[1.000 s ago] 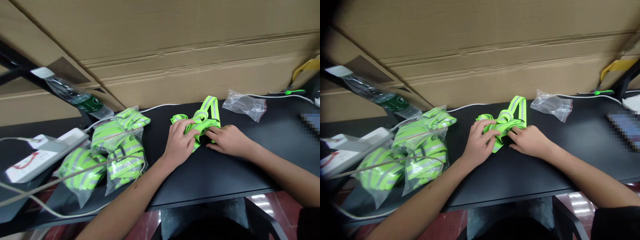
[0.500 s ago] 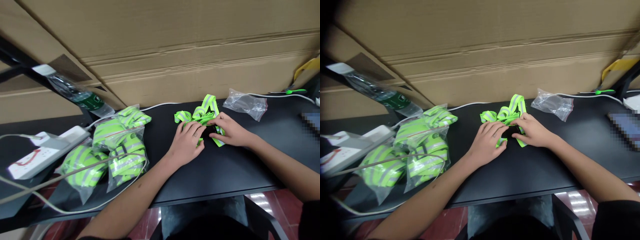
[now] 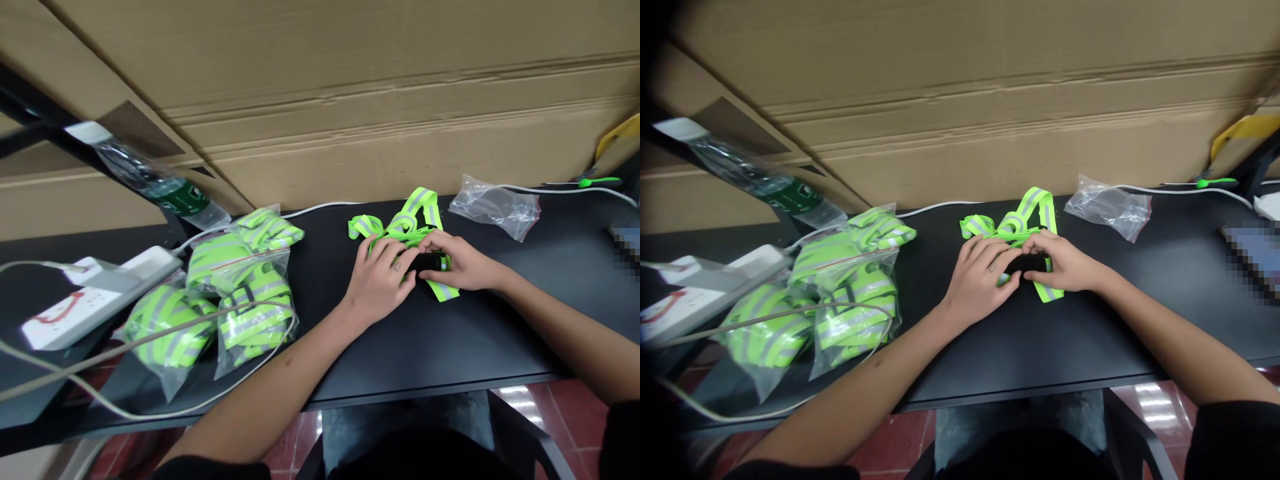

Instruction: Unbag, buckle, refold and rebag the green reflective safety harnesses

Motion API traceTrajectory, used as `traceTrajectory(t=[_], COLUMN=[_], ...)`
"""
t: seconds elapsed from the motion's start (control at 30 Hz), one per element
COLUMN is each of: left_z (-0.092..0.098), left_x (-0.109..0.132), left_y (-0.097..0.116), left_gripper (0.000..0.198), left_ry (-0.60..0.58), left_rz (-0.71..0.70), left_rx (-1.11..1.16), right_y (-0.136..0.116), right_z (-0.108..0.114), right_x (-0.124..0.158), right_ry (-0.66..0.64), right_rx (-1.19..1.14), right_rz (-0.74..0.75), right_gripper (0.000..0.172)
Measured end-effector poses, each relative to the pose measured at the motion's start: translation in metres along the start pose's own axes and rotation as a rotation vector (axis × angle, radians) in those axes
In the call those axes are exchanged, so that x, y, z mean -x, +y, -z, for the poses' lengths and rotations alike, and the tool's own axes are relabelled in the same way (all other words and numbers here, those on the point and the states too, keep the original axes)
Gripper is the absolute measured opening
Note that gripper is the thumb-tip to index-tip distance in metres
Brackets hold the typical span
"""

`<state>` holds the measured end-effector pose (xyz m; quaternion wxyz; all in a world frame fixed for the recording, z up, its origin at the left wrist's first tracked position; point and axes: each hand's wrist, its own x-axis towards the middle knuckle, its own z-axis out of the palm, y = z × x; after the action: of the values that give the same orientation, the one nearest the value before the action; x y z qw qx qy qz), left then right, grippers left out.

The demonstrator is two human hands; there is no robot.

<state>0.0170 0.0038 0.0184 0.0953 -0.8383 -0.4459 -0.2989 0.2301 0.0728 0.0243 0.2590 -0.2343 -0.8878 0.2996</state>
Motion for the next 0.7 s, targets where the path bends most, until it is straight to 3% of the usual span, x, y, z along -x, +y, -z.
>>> traceTrajectory(t=[0.2, 0.43, 0.6, 0.7], left_z=[0.003, 0.001, 0.0, 0.004], left_x=[-0.002, 0.001, 0.003, 0.007], left_y=[-0.008, -0.012, -0.016, -0.027], left_gripper=[0.024, 0.018, 0.013, 0.009], left_ry=[0.054, -0.029, 0.033, 0.092], left_rz=[-0.145, -0.054, -0.125, -0.14], left_rx=[0.038, 0.141, 0.153, 0.163], right_y=[0.001, -0.006, -0.006, -0.001], right_z=[-0.004, -0.005, -0.005, 0.003], right_x=[0.002, 0.002, 0.001, 0.004], right_ry=[0.042, 0.076, 0.033, 0.088], right_rx=[-0.219, -0.286, -0.414, -0.424], right_rz=[-0.051, -0.126, -0.142, -0.179], right_gripper=[0.036, 0.025, 0.024, 0.023])
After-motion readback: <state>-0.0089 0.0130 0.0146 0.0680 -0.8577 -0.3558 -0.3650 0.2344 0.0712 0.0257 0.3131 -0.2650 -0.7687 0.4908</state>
